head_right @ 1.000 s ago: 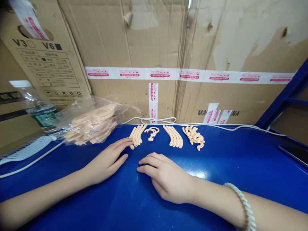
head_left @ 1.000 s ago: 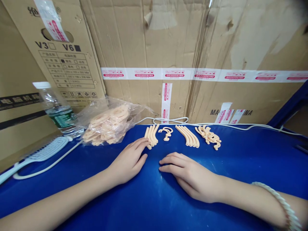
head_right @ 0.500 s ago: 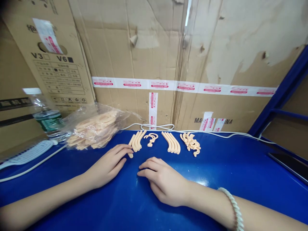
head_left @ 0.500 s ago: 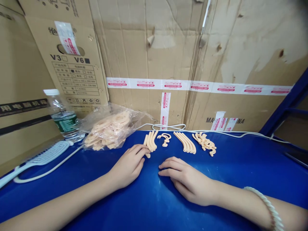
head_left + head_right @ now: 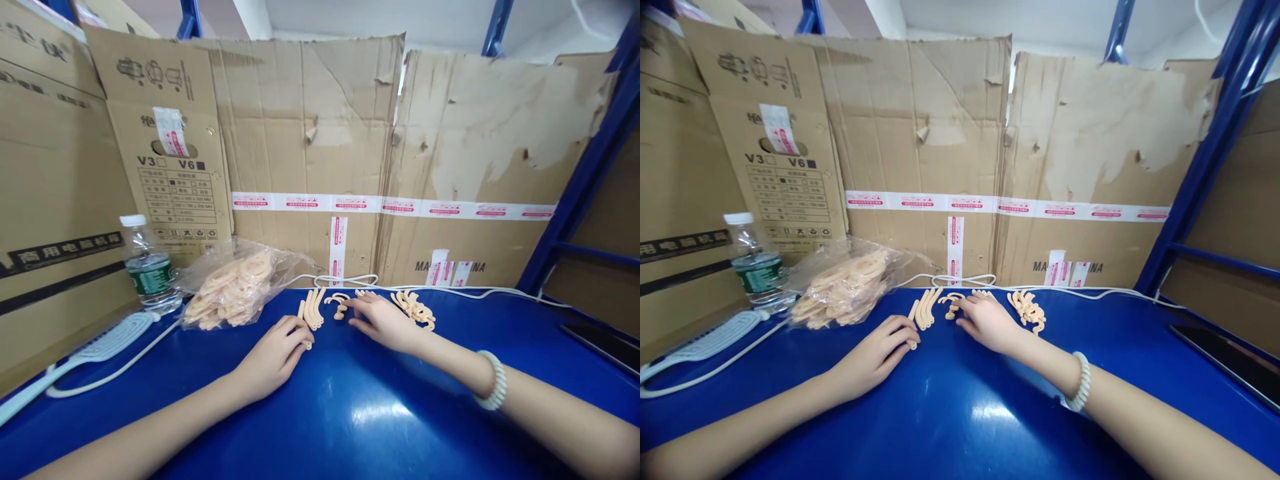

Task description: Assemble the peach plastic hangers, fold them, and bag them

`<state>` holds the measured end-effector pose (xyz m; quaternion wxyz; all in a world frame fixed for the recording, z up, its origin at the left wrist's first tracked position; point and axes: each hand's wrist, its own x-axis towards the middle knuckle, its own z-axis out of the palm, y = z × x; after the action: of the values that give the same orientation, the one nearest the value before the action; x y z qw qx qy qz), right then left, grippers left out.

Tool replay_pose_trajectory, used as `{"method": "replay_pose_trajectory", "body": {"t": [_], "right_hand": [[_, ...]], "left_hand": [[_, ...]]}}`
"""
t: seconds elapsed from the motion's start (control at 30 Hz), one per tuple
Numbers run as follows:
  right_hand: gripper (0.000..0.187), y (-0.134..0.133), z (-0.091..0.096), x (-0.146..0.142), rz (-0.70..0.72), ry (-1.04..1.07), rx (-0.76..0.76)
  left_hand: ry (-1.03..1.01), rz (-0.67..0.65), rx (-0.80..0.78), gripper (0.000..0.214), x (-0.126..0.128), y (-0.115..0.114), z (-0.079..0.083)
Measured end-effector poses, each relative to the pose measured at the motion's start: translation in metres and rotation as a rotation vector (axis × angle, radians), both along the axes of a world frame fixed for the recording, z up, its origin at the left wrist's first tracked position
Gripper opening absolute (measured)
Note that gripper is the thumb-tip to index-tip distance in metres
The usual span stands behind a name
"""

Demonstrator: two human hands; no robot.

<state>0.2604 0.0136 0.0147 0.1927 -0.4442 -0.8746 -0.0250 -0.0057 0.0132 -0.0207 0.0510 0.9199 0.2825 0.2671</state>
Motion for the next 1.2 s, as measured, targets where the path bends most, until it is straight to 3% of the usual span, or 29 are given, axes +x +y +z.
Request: {"method": "replay_pose_trajectory", "body": {"t": [0.13,0.3,0.53,0.63,0.73,0.87,1.03,1.2], "right_hand": [[0.034,0.025,0.003,-0.001,-0.026,0.015,-0.06],[0.015,0.042,0.0,-0.009,-0.002,0.136,-0.108],[0.019,0.022,0.005,-0.006,-0.024,0.517,-0.1],[0.025,-0.001,-0.001,-0.007,0.018,0.689,-0.186],[0.032,-0.027,-0.016,-0.014,0.048,0.824,-0.29],[0.036,-0.051,-0.033,-0.026,0.049,1.126,-0.565],[0.032,-0.052,-0.037,-0.031,0.029,1.287,-0.67],[0.036,-0.044,-0.04,-0.027,0.028,1.435,-0.697]], "left_hand": [[-0.032,-0.015,0.033,0.019,0.0,-0.002,0.004],[-0.107,-0.001,0.055,0.025,0.0,-0.005,0.007],[-0.375,-0.056,-0.019,0.019,0.003,-0.019,0.015],[-0.48,-0.043,-0.159,0.019,0.008,-0.025,0.017],[-0.59,-0.035,-0.41,0.015,0.014,-0.026,0.013],[-0.688,-0.005,-0.724,0.012,0.021,-0.024,0.008],[-0.82,0.004,-0.901,0.041,0.024,-0.023,0.007],[-0.721,0.064,-1.012,0.038,0.028,-0.027,0.013]]}}
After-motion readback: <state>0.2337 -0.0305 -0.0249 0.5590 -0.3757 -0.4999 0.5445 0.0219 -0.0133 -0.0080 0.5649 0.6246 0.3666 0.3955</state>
